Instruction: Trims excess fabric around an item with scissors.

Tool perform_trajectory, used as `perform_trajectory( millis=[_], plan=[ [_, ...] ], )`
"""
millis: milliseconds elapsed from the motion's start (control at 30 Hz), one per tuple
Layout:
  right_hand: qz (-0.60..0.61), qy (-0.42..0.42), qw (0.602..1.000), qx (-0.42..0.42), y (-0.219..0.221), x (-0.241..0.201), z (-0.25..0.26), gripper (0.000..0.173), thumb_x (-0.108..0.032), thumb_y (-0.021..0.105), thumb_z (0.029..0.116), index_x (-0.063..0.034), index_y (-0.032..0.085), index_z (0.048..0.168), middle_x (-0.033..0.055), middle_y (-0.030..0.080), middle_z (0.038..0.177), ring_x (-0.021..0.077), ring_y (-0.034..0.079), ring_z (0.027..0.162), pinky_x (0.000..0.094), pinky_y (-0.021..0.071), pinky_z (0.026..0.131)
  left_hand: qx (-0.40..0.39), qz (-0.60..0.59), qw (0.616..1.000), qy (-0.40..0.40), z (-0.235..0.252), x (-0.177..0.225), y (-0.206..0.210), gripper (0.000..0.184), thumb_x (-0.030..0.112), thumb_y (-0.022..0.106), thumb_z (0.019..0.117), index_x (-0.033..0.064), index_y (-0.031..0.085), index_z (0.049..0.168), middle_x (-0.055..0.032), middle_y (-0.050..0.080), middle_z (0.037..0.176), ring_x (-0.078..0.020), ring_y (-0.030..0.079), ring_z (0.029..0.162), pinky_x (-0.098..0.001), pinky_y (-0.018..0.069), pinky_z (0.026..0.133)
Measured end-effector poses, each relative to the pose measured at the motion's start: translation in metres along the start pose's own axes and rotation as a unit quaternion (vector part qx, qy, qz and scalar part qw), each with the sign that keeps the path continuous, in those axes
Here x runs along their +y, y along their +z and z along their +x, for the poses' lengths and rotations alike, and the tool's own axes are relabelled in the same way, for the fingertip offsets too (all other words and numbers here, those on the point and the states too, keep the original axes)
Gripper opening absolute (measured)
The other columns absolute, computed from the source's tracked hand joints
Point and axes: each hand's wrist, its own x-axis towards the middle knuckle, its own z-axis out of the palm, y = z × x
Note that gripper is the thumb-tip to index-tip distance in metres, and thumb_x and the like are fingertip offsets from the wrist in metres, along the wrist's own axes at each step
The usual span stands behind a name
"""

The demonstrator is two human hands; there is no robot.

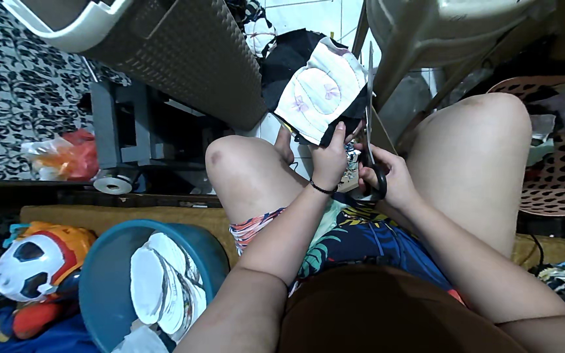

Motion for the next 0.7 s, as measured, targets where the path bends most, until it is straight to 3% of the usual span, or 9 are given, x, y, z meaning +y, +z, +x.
perform_trajectory(
  millis=[167, 233, 300, 467, 600, 700],
  plan=[
    [0.011, -0.004, 1.0, 0.017, 0.001, 0.004, -0.001, 0.056, -0.032, 0.075, 0.0905, -0.0039, 0.058, 0.135, -0.001, 0.064, 0.076, 0.0052, 0.059, 0.052, 0.0218, 0.0552, 0.05, -0.012, -0.033, 0.999, -0.004, 0.002, 0.002, -0.002, 0.021, -0.004, 0.044, 0.104, -0.0058, 0.048, 0.125, -0.0179, 0.069, 0.111, -0.0298, 0.073, 0.101, -0.0456, 0.0603, 0.095],
    [0.014, -0.005, 1.0, 0.019, 0.001, 0.005, -0.002, 0.057, -0.033, 0.076, 0.0893, -0.0039, 0.058, 0.135, -0.0018, 0.064, 0.075, 0.0045, 0.057, 0.05, 0.0217, 0.0542, 0.048, -0.008, -0.043, 0.999, -0.011, 0.0, 0.005, -0.001, 0.021, -0.004, 0.043, 0.1047, -0.0048, 0.049, 0.124, -0.0161, 0.069, 0.111, -0.0288, 0.073, 0.101, -0.0449, 0.0597, 0.096],
    [0.01, -0.003, 1.0, 0.019, 0.0, 0.006, -0.003, 0.059, -0.035, 0.077, 0.0889, -0.0041, 0.058, 0.135, -0.0022, 0.064, 0.074, 0.0041, 0.057, 0.049, 0.0216, 0.0538, 0.047, 0.011, -0.044, 0.999, -0.022, 0.0, 0.008, 0.001, 0.019, -0.005, 0.043, 0.1044, -0.0034, 0.049, 0.123, -0.0139, 0.069, 0.108, -0.0263, 0.074, 0.097, -0.0424, 0.0615, 0.092],
    [0.02, 0.017, 1.0, 0.011, 0.0, 0.008, -0.008, 0.048, -0.025, 0.077, 0.0902, -0.0058, 0.062, 0.131, -0.0014, 0.061, 0.067, 0.0053, 0.054, 0.045, 0.0222, 0.0513, 0.044, 0.063, -0.092, 0.992, -0.066, 0.0, 0.016, -0.001, 0.028, -0.009, 0.04, 0.1022, -0.0057, 0.045, 0.129, -0.0213, 0.063, 0.115, -0.0348, 0.071, 0.1, -0.0508, 0.062, 0.088],
    [0.038, 0.032, 0.999, -0.007, 0.003, 0.011, -0.011, 0.049, -0.023, 0.077, 0.091, -0.0053, 0.06, 0.133, 0.0011, 0.063, 0.072, 0.0069, 0.056, 0.047, 0.0237, 0.0535, 0.046, 0.071, -0.104, 0.989, -0.079, -0.004, 0.022, -0.007, 0.033, -0.009, 0.037, 0.1023, -0.004, 0.041, 0.134, -0.0227, 0.061, 0.12, -0.0369, 0.071, 0.102, -0.0529, 0.0613, 0.089],
    [0.036, 0.047, 0.997, -0.057, 0.002, 0.009, -0.012, 0.055, -0.034, 0.072, 0.0921, -0.0062, 0.055, 0.137, 0.0021, 0.063, 0.08, 0.0097, 0.061, 0.056, 0.0264, 0.0577, 0.055, 0.07, -0.095, 0.99, -0.079, -0.01, 0.026, -0.015, 0.035, -0.009, 0.037, 0.102, -0.0039, 0.041, 0.136, -0.0237, 0.061, 0.122, -0.0381, 0.07, 0.104, -0.053, 0.0611, 0.089]
  ],
)
